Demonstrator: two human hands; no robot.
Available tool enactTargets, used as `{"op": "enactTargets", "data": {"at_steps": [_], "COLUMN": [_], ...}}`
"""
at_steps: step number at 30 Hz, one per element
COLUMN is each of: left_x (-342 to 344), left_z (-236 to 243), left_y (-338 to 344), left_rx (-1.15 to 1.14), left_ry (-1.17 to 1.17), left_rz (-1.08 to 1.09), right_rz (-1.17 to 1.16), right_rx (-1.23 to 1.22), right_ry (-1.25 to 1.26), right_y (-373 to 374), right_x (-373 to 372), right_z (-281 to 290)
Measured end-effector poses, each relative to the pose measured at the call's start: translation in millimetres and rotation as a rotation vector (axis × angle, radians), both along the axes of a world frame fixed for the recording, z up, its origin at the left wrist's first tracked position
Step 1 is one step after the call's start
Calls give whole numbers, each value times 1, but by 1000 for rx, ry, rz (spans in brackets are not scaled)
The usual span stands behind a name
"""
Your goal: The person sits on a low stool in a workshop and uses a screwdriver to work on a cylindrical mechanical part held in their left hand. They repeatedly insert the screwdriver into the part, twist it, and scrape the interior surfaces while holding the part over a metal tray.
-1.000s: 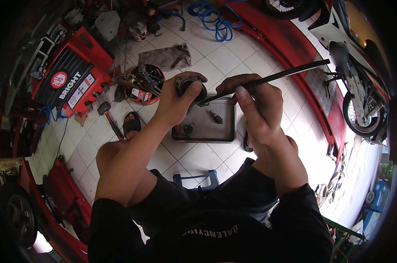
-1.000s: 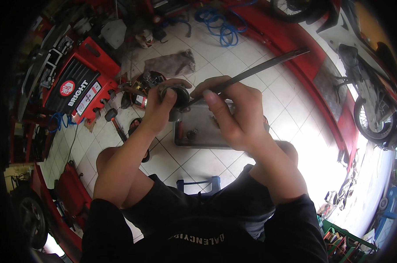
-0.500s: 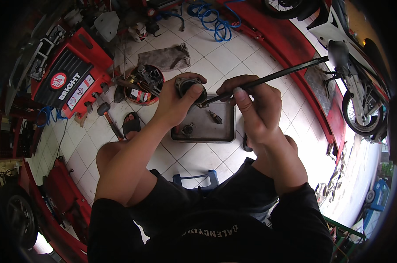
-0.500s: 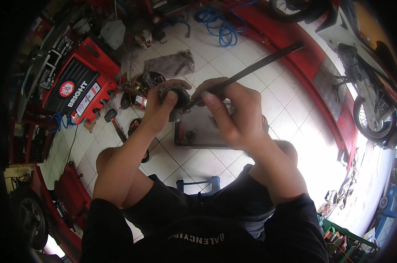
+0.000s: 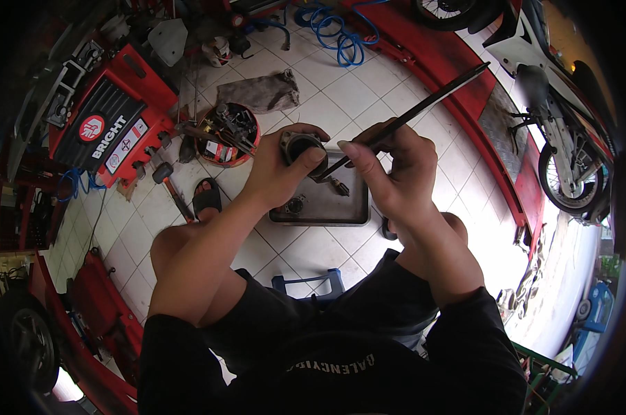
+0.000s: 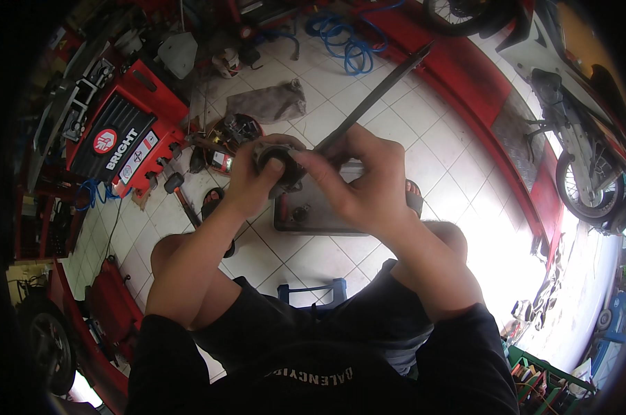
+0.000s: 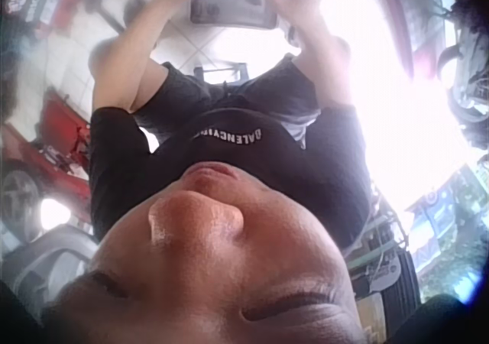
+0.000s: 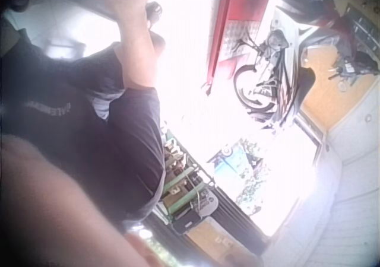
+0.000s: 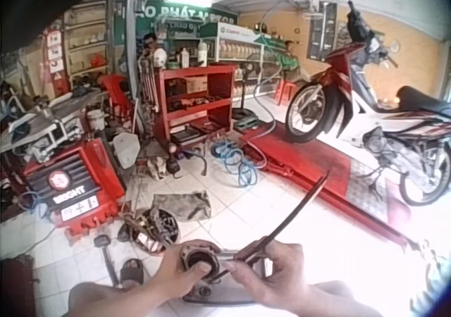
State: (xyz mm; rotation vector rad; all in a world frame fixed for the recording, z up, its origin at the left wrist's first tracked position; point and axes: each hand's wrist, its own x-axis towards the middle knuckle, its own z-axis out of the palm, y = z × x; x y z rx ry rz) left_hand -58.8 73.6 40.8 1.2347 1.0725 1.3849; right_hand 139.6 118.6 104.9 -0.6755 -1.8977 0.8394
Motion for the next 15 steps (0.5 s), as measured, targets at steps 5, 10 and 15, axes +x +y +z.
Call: {"op": "enactTargets", "data": {"at_steps": [5,10,15], "left_x": [-6,-8,-5], "left_z": [3,3,3], "left_y": [0,2,-2], "left_rx": [11,46,160], "left_ry": [-46,-65,69], "left_rz": [-45,-121,-88], "right_rz": [50,51,120], "right_rx": [-87,-229,-104], "right_ry": [109,234,145], "right_y": [4,1,-2], "right_x": [0,-3,-5], "right_z": [1,8,7]}}
